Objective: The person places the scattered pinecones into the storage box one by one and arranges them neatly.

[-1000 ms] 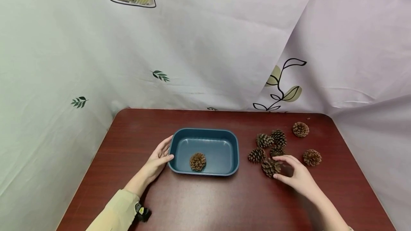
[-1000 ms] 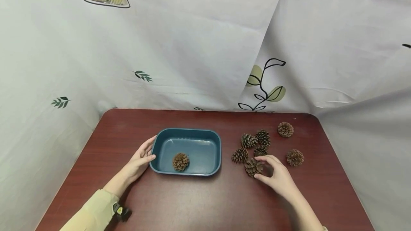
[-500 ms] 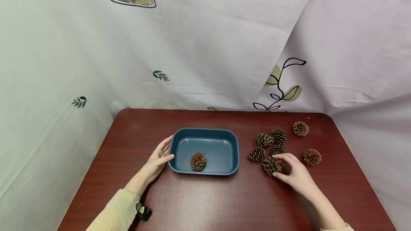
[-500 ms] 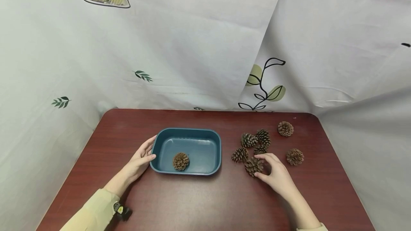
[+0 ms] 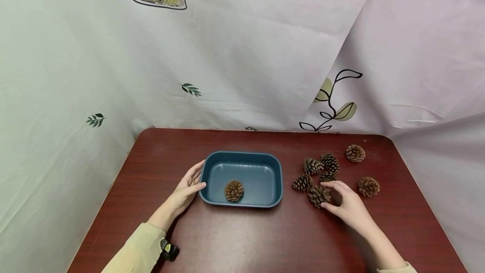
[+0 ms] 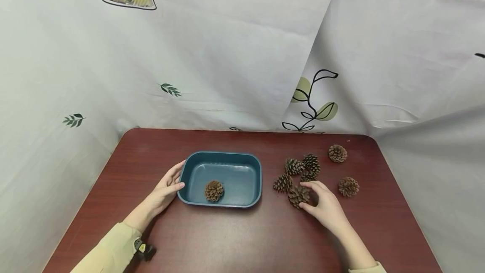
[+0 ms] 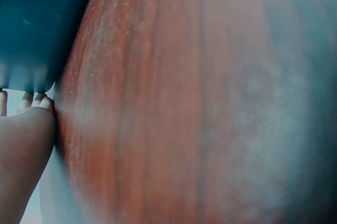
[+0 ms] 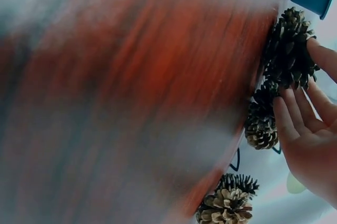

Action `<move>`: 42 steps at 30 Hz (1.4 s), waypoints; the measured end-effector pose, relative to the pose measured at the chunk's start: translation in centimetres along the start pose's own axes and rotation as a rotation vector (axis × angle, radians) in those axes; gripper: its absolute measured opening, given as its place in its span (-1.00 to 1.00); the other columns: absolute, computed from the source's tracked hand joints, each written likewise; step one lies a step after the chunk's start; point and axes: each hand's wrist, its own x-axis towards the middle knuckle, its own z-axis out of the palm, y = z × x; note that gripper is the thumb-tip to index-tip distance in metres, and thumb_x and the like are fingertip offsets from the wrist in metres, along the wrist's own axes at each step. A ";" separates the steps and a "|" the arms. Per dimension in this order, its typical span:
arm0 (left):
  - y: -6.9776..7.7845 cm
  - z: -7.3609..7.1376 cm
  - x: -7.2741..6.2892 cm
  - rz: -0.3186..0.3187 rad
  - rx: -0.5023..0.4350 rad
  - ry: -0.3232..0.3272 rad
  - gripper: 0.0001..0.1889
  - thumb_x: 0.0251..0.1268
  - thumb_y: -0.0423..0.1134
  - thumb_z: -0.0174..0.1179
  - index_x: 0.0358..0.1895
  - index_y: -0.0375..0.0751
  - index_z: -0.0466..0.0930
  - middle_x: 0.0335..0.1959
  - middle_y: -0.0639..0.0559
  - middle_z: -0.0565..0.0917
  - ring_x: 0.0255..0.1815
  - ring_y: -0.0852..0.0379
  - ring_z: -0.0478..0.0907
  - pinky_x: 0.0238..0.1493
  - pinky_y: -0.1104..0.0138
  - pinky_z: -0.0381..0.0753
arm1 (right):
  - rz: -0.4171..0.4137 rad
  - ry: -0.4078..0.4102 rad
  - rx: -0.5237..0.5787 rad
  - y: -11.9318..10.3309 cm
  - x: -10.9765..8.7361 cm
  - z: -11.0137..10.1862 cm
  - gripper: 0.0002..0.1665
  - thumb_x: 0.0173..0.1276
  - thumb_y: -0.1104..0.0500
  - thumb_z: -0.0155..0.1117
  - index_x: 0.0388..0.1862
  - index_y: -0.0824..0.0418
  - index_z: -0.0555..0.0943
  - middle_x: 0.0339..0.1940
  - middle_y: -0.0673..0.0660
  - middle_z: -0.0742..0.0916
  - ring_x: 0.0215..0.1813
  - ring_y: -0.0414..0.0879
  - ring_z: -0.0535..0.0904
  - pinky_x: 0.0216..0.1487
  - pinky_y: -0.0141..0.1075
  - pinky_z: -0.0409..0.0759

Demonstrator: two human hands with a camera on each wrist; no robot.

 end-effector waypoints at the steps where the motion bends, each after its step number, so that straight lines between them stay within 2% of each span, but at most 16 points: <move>1: 0.0 0.0 0.0 0.002 0.000 -0.001 -0.18 0.51 -0.58 0.10 0.73 -0.29 -0.07 0.53 0.33 0.39 0.51 0.44 0.41 0.40 0.53 0.51 | 0.002 0.006 -0.002 0.0 0.0 0.0 -0.34 -0.03 0.33 0.75 0.13 0.18 0.75 0.02 0.07 0.79 0.02 -0.03 0.71 0.06 -0.77 0.36; 11: 0.0 -0.1 0.0 -0.009 0.001 -0.001 -0.17 0.52 -0.56 0.11 0.73 -0.27 -0.08 0.54 0.32 0.38 0.52 0.44 0.41 0.40 0.52 0.51 | 0.010 0.042 0.009 -0.4 0.3 -0.1 -0.43 0.02 0.30 0.73 0.07 0.13 0.78 -0.02 0.04 0.82 -0.03 -0.13 0.72 0.03 -0.75 0.37; 16: -0.1 -0.1 -0.1 -0.014 -0.004 0.002 -0.16 0.52 -0.55 0.12 0.74 -0.27 -0.08 0.55 0.28 0.37 0.52 0.43 0.41 0.40 0.52 0.51 | -0.023 0.056 0.031 -1.1 0.9 -0.4 -0.42 0.02 0.32 0.73 0.08 0.14 0.77 -0.03 0.04 0.81 -0.08 -0.11 0.73 0.01 -0.71 0.44; 23: 0.0 0.0 -0.1 -0.023 0.008 0.007 -0.16 0.52 -0.54 0.12 0.74 -0.27 -0.09 0.55 0.29 0.35 0.53 0.44 0.39 0.40 0.52 0.50 | -0.067 0.060 0.103 -2.5 2.4 -1.0 -0.40 0.04 0.38 0.71 0.12 0.18 0.76 -0.02 0.07 0.80 -0.05 -0.32 0.71 0.02 -0.68 0.58; 30: 0.0 0.0 -0.1 -0.035 0.019 0.014 -0.16 0.52 -0.54 0.12 0.74 -0.27 -0.10 0.55 0.31 0.34 0.53 0.45 0.39 0.40 0.52 0.50 | -0.067 0.027 0.127 -3.7 4.1 -1.0 -0.40 0.12 0.32 0.70 0.16 0.09 0.75 0.06 0.05 0.78 0.01 -0.24 0.72 0.09 -0.73 0.53; 33: 0.0 0.0 -0.1 -0.033 0.020 0.012 -0.16 0.52 -0.55 0.11 0.74 -0.27 -0.10 0.55 0.31 0.34 0.52 0.45 0.39 0.40 0.52 0.50 | -0.085 0.020 0.124 -4.4 5.0 -0.8 -0.40 0.13 0.30 0.70 0.18 0.09 0.75 0.06 0.04 0.78 -0.02 -0.19 0.71 0.05 -0.71 0.53; 36: -0.1 -0.1 0.0 -0.029 0.019 0.012 -0.16 0.52 -0.56 0.10 0.74 -0.28 -0.10 0.54 0.32 0.35 0.52 0.45 0.39 0.40 0.53 0.50 | -0.103 0.007 0.137 -5.1 5.9 -0.5 -0.40 0.13 0.29 0.70 0.19 0.12 0.75 0.06 0.05 0.79 -0.03 -0.12 0.74 0.00 -0.52 0.65; 42: -0.2 -0.2 0.0 -0.021 0.018 0.010 -0.17 0.52 -0.57 0.09 0.73 -0.28 -0.09 0.54 0.32 0.36 0.52 0.45 0.40 0.40 0.52 0.50 | -0.122 -0.036 0.216 -6.6 7.6 0.3 -0.41 0.18 0.30 0.67 0.22 0.17 0.73 0.08 0.08 0.78 0.04 0.02 0.80 0.11 -0.20 0.77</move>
